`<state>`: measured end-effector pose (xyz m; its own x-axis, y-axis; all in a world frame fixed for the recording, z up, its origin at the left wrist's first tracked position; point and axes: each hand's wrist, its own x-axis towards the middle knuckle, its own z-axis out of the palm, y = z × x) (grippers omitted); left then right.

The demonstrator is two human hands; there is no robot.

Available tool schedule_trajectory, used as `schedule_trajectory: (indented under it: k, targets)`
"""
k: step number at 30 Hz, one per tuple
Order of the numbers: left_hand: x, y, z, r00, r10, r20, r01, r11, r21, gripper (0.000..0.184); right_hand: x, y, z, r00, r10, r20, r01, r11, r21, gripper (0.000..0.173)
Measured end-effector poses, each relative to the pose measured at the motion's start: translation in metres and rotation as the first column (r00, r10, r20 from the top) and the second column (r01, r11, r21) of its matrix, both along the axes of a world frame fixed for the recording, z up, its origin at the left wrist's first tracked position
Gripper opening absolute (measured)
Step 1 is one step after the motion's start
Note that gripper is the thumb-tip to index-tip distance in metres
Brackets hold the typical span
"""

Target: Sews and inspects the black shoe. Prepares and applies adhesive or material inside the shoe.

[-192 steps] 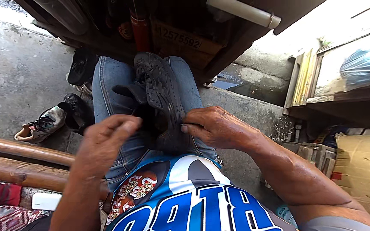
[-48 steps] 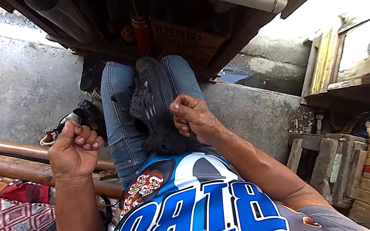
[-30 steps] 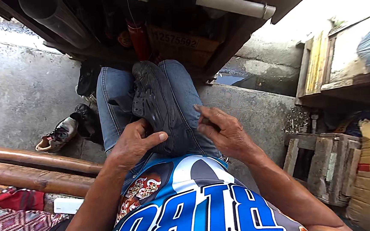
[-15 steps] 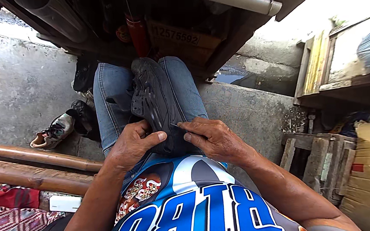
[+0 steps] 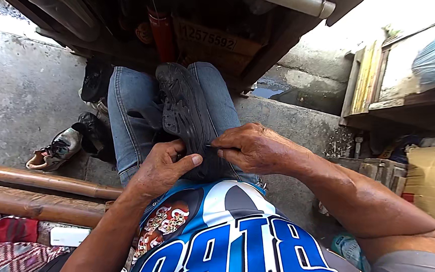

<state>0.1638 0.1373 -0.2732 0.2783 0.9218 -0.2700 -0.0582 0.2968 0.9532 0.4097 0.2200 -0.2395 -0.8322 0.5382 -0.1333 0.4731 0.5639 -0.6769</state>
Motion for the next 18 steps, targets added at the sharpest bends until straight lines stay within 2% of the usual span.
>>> schedule_trajectory:
  k: [6, 11, 14, 16, 18]
  targets:
    - [0.002, 0.002, -0.002, 1.0, -0.015, 0.002, 0.015, 1.0, 0.013, 0.012, -0.023, 0.002, -0.004, 0.993, 0.041, 0.114, -0.051, 0.995, 0.087, 0.008]
    - [0.001, -0.002, 0.001, 1.0, 0.027, -0.005, -0.027, 1.0, 0.005, 0.016, -0.015, 0.004, -0.008, 1.0, 0.025, -0.013, -0.025, 0.999, 0.035, 0.011]
    - [-0.017, -0.009, 0.007, 0.991, 0.133, -0.002, -0.132, 0.991, 0.029, 0.032, -0.003, 0.008, -0.012, 0.998, -0.002, -0.071, 0.0, 1.0, -0.028, 0.017]
    - [-0.05, -0.017, 0.009, 0.964, 0.267, 0.006, -0.266, 0.96, 0.084, 0.026, 0.006, 0.009, -0.015, 0.994, -0.031, -0.1, 0.024, 0.998, -0.065, 0.023]
    - [-0.092, -0.03, 0.002, 0.898, 0.439, -0.031, -0.43, 0.891, 0.145, 0.025, 0.012, 0.011, -0.016, 0.995, -0.041, -0.087, 0.034, 0.996, -0.081, 0.025]
